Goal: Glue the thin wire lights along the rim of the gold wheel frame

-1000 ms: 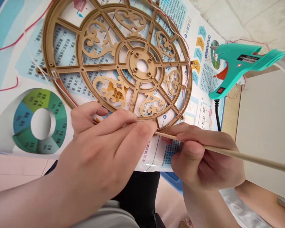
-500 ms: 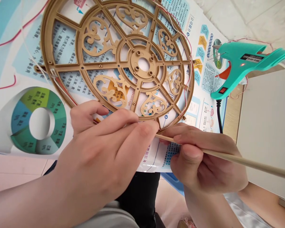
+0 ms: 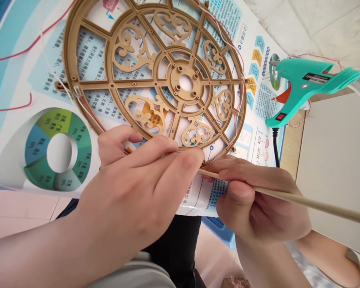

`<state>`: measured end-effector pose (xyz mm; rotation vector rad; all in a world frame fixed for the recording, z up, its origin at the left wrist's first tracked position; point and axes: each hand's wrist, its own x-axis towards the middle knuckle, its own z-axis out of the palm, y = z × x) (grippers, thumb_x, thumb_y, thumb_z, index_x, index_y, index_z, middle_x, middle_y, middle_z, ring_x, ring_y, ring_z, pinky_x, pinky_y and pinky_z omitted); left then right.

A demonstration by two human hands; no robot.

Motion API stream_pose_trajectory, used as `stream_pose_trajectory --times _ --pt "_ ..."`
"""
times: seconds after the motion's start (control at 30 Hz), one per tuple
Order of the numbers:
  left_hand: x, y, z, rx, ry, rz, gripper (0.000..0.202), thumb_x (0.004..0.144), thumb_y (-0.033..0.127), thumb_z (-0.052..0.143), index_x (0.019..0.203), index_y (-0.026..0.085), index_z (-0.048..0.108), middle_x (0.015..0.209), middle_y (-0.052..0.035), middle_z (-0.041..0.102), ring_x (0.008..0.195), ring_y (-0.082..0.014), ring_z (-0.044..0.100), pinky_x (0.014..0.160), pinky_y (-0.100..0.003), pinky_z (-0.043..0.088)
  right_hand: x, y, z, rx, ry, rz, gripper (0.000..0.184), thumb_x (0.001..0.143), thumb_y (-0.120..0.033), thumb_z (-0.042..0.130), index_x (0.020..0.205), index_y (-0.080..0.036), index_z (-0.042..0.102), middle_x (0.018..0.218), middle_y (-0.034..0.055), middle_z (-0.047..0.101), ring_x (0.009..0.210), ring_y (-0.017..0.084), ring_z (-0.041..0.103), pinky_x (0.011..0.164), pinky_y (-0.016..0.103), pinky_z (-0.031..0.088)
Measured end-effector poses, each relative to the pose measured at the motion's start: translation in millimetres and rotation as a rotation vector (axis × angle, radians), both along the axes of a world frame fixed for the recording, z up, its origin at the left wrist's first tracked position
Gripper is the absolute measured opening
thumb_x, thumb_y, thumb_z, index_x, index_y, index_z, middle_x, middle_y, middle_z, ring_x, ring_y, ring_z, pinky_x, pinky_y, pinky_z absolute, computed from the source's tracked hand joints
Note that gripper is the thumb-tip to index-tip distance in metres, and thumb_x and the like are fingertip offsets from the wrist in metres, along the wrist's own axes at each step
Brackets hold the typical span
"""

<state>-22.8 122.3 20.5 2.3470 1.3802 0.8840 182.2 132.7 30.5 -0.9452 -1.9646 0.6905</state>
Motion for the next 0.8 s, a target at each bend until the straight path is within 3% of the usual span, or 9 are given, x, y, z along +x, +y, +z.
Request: stream_pose_trajectory --times 0.1,0.27,0.43,0.8 --pt "-0.1 -0.8 -0.8 -0.023 -0.006 0.003 0.013 0.106 0.02 0.055 0.116 0.026 0.062 0.105 -0.0001 0.077 0.099 -0.0201 0.072 0.089 -0.044 0.046 -1.3 0.4 0.9 0.054 0.031 0.015 0.013 0.101 -0.013 0.062 0.11 -0.01 0.071 0.084 0.0114 0.075 0.068 0.021 0.071 0.055 0.035 0.06" --pt "-0.2 -0.9 -2.0 -0.024 -0.012 -0.007 0.014 0.107 0.018 0.054 0.115 0.026 0.061 0.106 -0.0001 0.078 0.102 -0.0189 0.071 0.091 -0.044 0.047 -0.4 -1.0 0.5 -0.021 -0.015 0.029 0.014 0.103 -0.013 0.057 0.107 -0.01 0.07 0.087 0.0133 0.074 0.074 0.022 0.072 0.06 0.036 0.063" --pt "-2.0 -0.8 -1.0 0.024 0.007 -0.024 0.013 0.104 0.014 0.058 0.115 0.02 0.062 0.106 -0.0024 0.078 0.1 -0.0193 0.072 0.088 -0.043 0.048 -2.8 1.3 -5.3 0.071 0.062 0.005 0.012 0.1 -0.01 0.06 0.108 -0.009 0.069 0.085 0.0086 0.071 0.068 0.018 0.068 0.057 0.036 0.063" --pt "-1.6 2.2 -1.1 0.039 0.013 -0.036 0.011 0.107 0.016 0.057 0.116 0.018 0.062 0.105 -0.0022 0.077 0.098 -0.0188 0.071 0.083 -0.042 0.048 -8.4 -0.4 -7.8 0.146 -0.018 -0.087 0.012 0.105 -0.015 0.059 0.103 -0.012 0.071 0.081 0.0053 0.071 0.072 0.019 0.072 0.058 0.035 0.065"
